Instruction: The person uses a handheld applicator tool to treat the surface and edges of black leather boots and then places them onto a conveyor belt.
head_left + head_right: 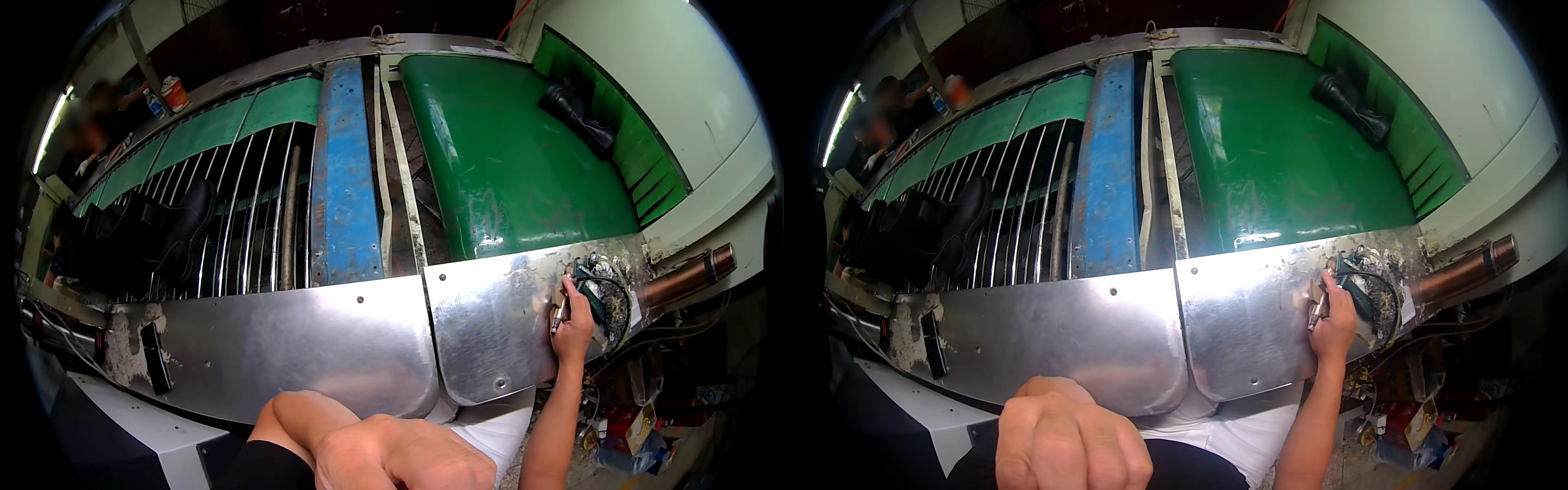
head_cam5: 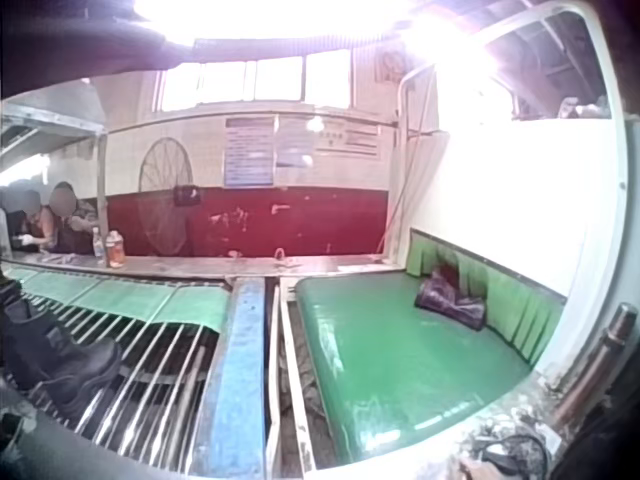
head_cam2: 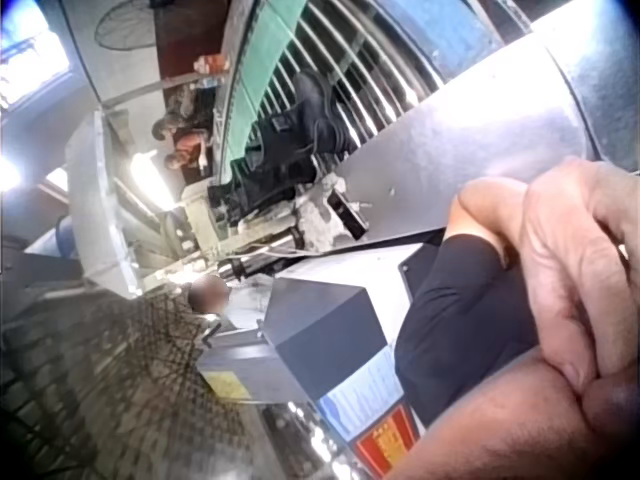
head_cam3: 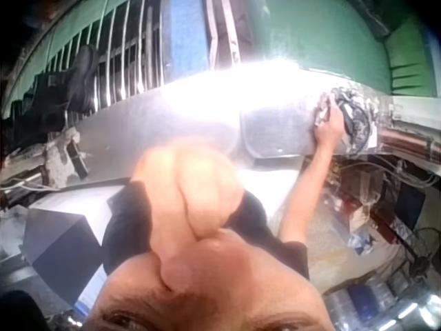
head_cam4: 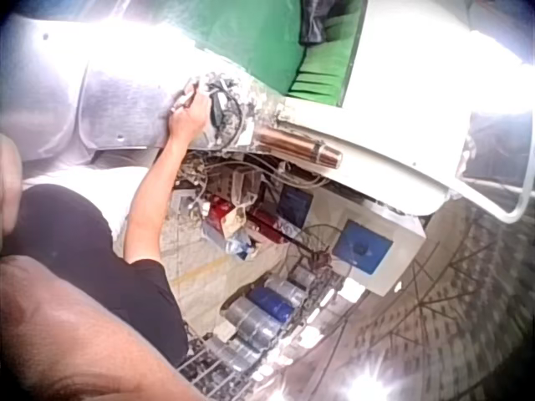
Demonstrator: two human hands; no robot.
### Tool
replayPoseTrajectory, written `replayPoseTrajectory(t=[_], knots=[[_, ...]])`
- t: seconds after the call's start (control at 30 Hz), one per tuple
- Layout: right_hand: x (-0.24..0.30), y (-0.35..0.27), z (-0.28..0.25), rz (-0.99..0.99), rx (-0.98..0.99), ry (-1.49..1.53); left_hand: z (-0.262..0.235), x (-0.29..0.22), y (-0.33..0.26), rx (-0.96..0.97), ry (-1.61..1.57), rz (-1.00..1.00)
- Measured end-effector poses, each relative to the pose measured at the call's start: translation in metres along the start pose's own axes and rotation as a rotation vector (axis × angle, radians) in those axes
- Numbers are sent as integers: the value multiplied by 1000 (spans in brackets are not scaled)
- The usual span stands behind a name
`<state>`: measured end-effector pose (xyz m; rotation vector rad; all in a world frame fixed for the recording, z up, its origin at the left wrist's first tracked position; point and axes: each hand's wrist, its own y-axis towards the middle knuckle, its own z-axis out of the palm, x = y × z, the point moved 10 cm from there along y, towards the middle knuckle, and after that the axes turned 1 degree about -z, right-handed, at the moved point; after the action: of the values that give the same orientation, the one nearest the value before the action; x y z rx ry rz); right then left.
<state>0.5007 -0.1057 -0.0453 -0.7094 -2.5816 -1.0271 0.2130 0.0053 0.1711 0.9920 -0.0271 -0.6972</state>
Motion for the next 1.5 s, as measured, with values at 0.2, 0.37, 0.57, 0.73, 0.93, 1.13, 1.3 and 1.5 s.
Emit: replayPoseTrajectory(t=[0.2, 0.37, 0.57, 0.73, 0.93, 1.13, 1.3, 1.5], knots=[[0, 0, 1, -1, 6, -14, -2, 2, -6, -83, -8, 129], [-1, 0, 0, 8, 6, -22, -2, 4, -3, -54, -10, 44], [0, 0, 0, 3, 3, -22, -3, 4, -9, -42, -48, 164], [-3, -2, 3, 11, 31, -27, -2, 2, -5, 31, -23, 161], [-1, 0, 0, 19, 24, -52, 0, -5, -2, 133, 64, 235], [-5, -1, 0, 35, 26, -30, 0, 0, -8, 6, 140, 146], [-2, -1, 2, 6, 31, -24, -1, -4, -5, -84, 45, 117], [0, 0, 1, 14, 25, -24, -3, -9, 3, -77, -37, 257]])
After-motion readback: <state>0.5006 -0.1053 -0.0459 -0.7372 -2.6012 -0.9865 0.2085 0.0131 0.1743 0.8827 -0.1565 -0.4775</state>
